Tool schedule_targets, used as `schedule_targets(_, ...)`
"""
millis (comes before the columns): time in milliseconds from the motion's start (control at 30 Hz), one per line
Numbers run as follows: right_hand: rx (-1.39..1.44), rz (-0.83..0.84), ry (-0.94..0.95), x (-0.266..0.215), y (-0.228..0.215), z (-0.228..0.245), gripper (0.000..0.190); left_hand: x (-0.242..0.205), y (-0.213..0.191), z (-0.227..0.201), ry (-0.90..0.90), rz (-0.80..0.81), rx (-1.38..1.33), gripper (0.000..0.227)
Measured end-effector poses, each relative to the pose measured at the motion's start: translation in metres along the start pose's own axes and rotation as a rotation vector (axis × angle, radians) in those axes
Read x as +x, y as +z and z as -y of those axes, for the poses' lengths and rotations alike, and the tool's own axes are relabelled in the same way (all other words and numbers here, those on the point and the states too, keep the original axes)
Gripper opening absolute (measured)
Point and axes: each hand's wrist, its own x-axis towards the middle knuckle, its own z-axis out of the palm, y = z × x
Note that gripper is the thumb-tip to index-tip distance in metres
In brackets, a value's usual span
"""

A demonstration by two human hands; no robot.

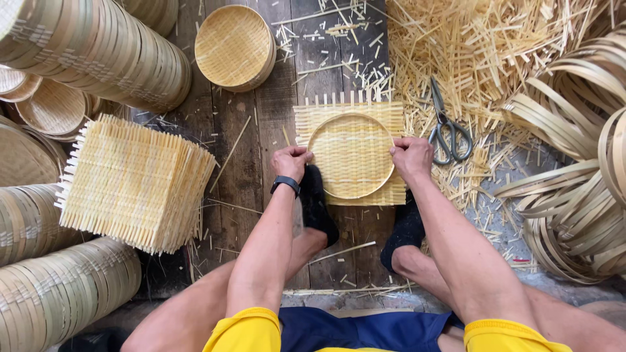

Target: The person weaves a square bamboo mat into a circular frame, trims the protruding strips with shears to create a round plate, and then fits the plate into a circular wooden mold to shape it.

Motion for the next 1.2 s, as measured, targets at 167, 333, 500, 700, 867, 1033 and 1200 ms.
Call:
schedule_targets(167,0.005,0.003,-0.014,0.002,0.001,-0.005,0.023,0.009,-0.003,0.003,-0.091,0.094,-0.132,0.025)
schedule_targets(333,0.017,0.034,-0.002,0.011,0.007,-0.02,0.026,0.008,0.009,0.017,-0.023,0.009,-0.19,0.023)
schedule_targets(500,-0.041,0.045,-0.037,0.021,0.014,-0.04,0.027,0.013,0.016,0.034,0.007,-0.011,-0.157,0.022)
schedule_targets(700,0.002,0.158,0.037,0.043,0.019,-0.063,0.029,0.03,0.015,0.05,-0.042,0.136,-0.282,0.024)
schedule_targets(867,0.029,0.275,0.014,0.047,0.003,-0.047,0.035,0.034,0.012,0.046,-0.1,0.21,-0.365,0.024)
schedule_targets(1033,-0.501,0.261,-0.406,-0.014,-0.015,0.039,0.079,0.016,-0.003,-0.015,0.089,0.171,0.216,0.033)
schedule_targets(1200,-0.675,0.499,-0.868,-0.079,0.02,0.082,0.11,0.012,0.024,-0.086,0.906,0.024,0.481,0.04)
